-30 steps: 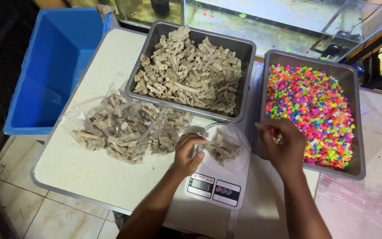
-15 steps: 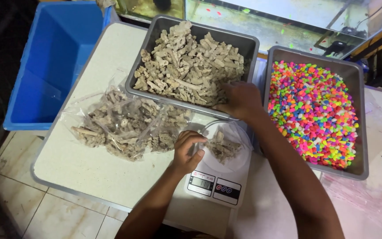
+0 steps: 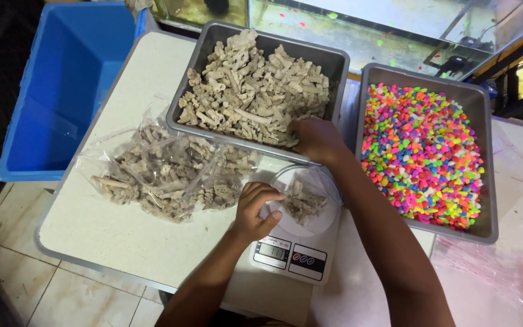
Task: The person weighs aquarium ceramic rings on a digital scale and places them into small plastic bags, repeating the process with multiple bags.
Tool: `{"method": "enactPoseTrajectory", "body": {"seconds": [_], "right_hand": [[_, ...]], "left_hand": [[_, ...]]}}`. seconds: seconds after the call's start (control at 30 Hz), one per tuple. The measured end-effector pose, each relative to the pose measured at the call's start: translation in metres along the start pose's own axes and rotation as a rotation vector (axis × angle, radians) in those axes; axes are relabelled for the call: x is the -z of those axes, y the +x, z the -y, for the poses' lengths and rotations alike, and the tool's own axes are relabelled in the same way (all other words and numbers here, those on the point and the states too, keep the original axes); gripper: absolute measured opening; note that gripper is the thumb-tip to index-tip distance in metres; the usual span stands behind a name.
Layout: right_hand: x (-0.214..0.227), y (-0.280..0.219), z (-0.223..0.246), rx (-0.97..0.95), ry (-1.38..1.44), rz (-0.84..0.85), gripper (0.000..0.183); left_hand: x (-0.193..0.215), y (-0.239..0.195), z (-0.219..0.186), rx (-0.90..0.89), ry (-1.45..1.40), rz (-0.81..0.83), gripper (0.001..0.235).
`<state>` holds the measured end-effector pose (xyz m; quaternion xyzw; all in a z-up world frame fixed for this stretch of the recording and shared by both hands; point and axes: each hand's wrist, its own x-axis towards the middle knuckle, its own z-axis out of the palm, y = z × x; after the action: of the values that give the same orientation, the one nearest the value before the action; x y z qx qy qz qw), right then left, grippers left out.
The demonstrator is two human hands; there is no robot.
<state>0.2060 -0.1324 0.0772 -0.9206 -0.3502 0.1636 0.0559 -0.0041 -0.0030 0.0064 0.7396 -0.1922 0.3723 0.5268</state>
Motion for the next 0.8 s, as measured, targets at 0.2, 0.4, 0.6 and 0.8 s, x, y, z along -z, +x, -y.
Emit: {"method": "enactPoseTrajectory", "body": {"seconds": [0.2,0.4,0.6,0.8], "right_hand": [[-0.009,0.004,-0.002,-0.033,0.022,-0.003,0.029],[-0.006,-0.005,0.001,0.016,0.159,-0.103,0.025],[-0.001,-0.022,-0.005,0.146,0.289,-0.313,0.025],[0.009,-0.068,-0.016,0.27,0.408,-0.769,0.019]], "left_hand": [[-0.001,-0.003,0.008,0.001,0.006,-0.012,0.037],[0.0,-0.004,0.013,-0.001,0.001,-0.03,0.04],[-0.002,-0.003,0.011,0.012,-0.018,-0.019,0.035],[-0.004,-0.004,0.014,0.023,-0.017,-0.042,0.035]]}}
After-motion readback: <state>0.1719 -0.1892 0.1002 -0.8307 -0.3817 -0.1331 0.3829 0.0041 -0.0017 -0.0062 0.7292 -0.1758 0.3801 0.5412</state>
